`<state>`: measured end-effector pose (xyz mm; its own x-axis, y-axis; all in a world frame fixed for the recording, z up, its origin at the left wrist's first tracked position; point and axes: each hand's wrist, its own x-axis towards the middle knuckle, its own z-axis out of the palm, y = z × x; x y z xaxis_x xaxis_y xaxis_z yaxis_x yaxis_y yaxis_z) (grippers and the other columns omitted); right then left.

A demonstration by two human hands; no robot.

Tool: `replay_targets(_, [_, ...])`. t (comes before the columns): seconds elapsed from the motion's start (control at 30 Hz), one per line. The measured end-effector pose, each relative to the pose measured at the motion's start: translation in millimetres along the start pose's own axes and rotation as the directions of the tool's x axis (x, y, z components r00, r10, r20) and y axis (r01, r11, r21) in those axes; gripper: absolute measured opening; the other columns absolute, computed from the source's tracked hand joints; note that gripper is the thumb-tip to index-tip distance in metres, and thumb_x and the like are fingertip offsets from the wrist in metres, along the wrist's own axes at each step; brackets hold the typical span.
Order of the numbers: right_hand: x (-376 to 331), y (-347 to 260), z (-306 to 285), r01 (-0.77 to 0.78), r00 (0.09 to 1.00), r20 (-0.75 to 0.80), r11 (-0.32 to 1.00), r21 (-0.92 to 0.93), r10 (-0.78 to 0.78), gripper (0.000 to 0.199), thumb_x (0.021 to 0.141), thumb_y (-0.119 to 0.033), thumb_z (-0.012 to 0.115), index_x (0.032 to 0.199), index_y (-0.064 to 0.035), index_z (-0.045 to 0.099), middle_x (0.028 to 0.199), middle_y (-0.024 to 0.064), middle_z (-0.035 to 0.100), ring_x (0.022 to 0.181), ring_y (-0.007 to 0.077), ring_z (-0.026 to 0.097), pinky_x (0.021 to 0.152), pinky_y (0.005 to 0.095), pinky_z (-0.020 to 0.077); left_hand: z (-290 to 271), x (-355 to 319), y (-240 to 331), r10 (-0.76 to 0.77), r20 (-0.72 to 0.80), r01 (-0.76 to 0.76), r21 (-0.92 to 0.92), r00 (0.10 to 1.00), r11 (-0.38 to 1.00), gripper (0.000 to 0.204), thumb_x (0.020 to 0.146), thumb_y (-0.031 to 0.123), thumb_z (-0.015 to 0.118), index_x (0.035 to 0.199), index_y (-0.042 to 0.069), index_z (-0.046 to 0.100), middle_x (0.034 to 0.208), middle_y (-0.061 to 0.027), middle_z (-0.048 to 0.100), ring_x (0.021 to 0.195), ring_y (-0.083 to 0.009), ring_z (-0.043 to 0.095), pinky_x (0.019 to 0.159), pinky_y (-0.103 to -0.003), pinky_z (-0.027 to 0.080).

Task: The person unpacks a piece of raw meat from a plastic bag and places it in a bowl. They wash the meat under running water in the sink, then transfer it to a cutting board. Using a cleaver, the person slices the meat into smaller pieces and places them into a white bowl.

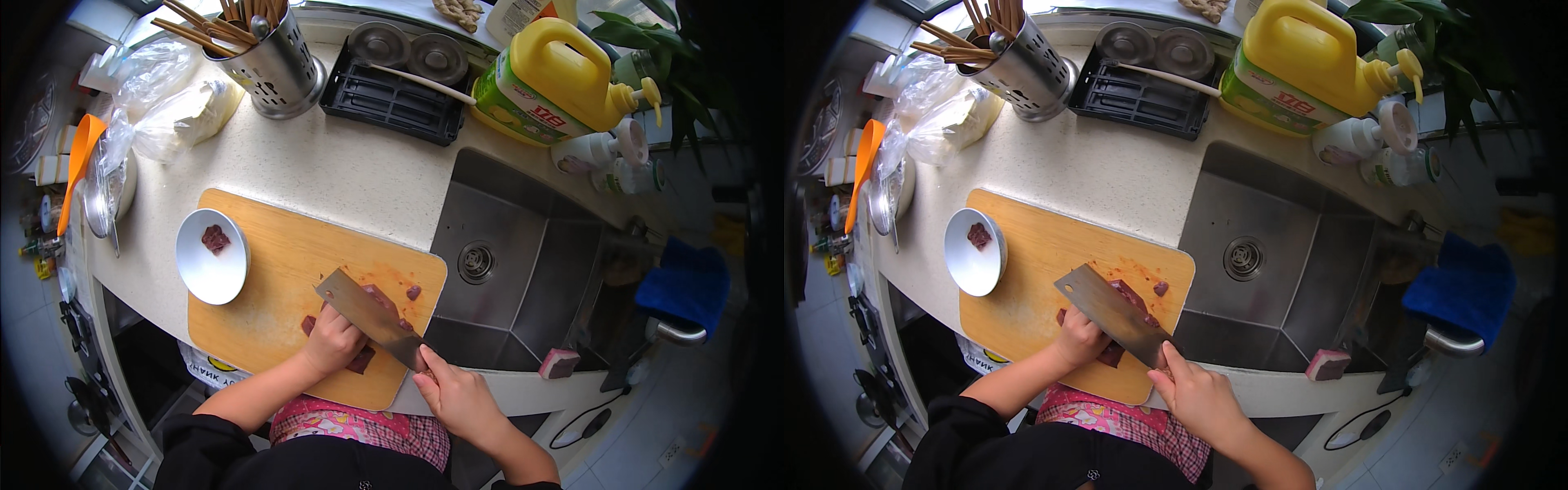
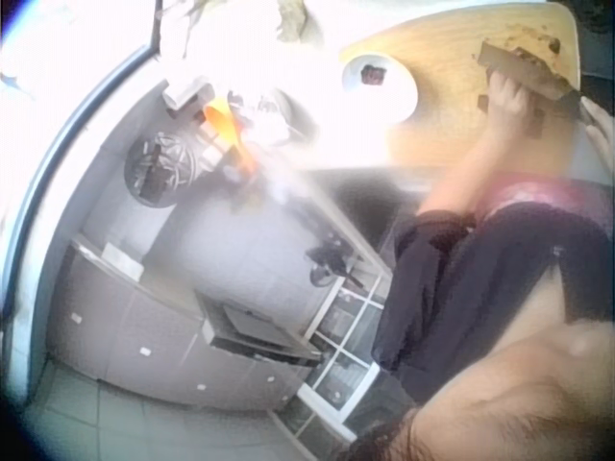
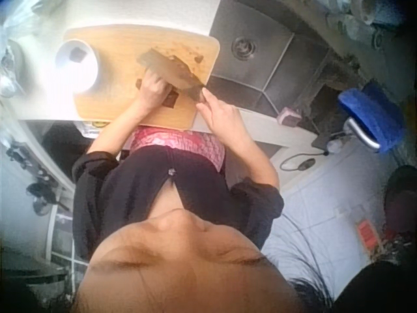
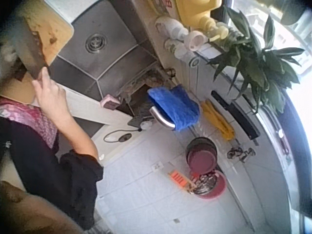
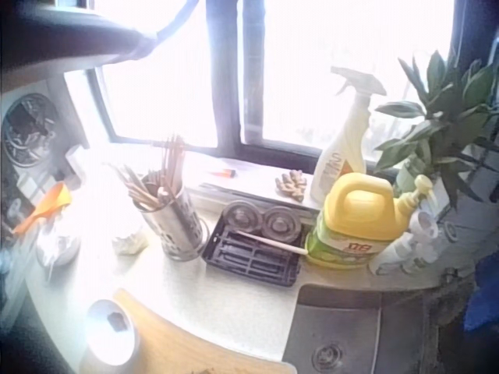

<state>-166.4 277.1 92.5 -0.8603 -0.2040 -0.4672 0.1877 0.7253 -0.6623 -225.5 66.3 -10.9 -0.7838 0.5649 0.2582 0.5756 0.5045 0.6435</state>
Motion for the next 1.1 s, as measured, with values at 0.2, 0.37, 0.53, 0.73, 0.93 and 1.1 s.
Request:
replay_targets(0.2, [7, -2, -1, 0.038, 0.999, 0.002, 0.991, -0.129, -0.038, 0.046, 0.087, -0.032, 0.060, 0.114, 0.0047, 0.054, 0.064, 0.0146, 0.062, 0.054, 0.0300, 0.063, 0.047, 0.0377, 0.0512, -1, 2, 3, -0.017, 0.033, 0.016, 0.028, 0.999, 0.999, 0.036, 0.057, 0.005, 0.063, 0.093, 0.000, 0.067, 0.093, -0.0119, 0.063, 0.091, -0.0310, 0.060, 0.082, -0.043, 0.047])
replay_targets(0.37, [39, 4, 14, 0.117, 0.991, -0.053, 0.992, -0.036, -0.119, 0.047, 0.087, -0.033, 0.060, 0.114, 0.0044, 0.054, 0.060, 0.0149, 0.060, 0.052, 0.0305, 0.063, 0.046, 0.0379, 0.0509, -1, 8, 6, -0.041, 0.014, 0.041, -0.004, 0.999, 0.999, 0.035, 0.059, 0.004, 0.061, 0.094, 0.000, 0.066, 0.096, -0.0129, 0.063, 0.093, -0.0311, 0.061, 0.084, -0.044, 0.047])
replay_targets(0.53, [35, 9, 21, 0.103, 0.994, -0.036, 0.994, -0.041, -0.105, 0.047, 0.088, -0.034, 0.058, 0.115, 0.0040, 0.053, 0.061, 0.0160, 0.061, 0.053, 0.0312, 0.063, 0.047, 0.0390, 0.0512, 3, 6, 6, -0.047, -0.003, 0.047, 0.043, 0.999, 0.998, 0.033, 0.063, 0.003, 0.060, 0.095, 0.000, 0.066, 0.097, -0.0135, 0.063, 0.094, -0.0310, 0.061, 0.084, -0.044, 0.046])
replay_targets(0.73, [30, 10, 18, 0.067, 0.995, -0.072, 0.998, -0.015, -0.068, 0.046, 0.088, -0.034, 0.058, 0.114, 0.0029, 0.053, 0.065, 0.0161, 0.062, 0.056, 0.0320, 0.064, 0.049, 0.0415, 0.0518, 2, 10, 7, -0.058, -0.028, 0.059, 0.005, 0.998, 0.998, 0.031, 0.065, 0.006, 0.062, 0.096, -0.001, 0.065, 0.096, -0.0143, 0.063, 0.092, -0.0316, 0.060, 0.083, -0.043, 0.046])
replay_targets(0.93, [53, -6, 24, 0.068, 0.998, 0.001, 0.995, -0.077, -0.068, 0.043, 0.089, -0.031, 0.057, 0.117, 0.0018, 0.052, 0.073, 0.0180, 0.064, 0.064, 0.0335, 0.065, 0.055, 0.0400, 0.0537, 3, 1, 5, -0.081, -0.016, 0.082, 0.043, 0.997, 0.996, 0.028, 0.067, 0.005, 0.062, 0.094, -0.002, 0.065, 0.097, -0.0134, 0.062, 0.093, -0.0311, 0.060, 0.085, -0.042, 0.046])
replay_targets(1.1, [30, 15, 15, -0.036, 0.998, -0.030, 0.964, 0.262, 0.046, 0.039, 0.093, -0.027, 0.051, 0.117, 0.0038, 0.053, 0.086, 0.0207, 0.066, 0.077, 0.0365, 0.065, 0.067, 0.0409, 0.0531, -1, 9, 6, -0.088, -0.020, 0.088, 0.005, 0.996, 0.996, 0.025, 0.069, 0.002, 0.066, 0.093, -0.002, 0.064, 0.097, -0.0119, 0.062, 0.096, -0.0310, 0.059, 0.083, -0.040, 0.048])
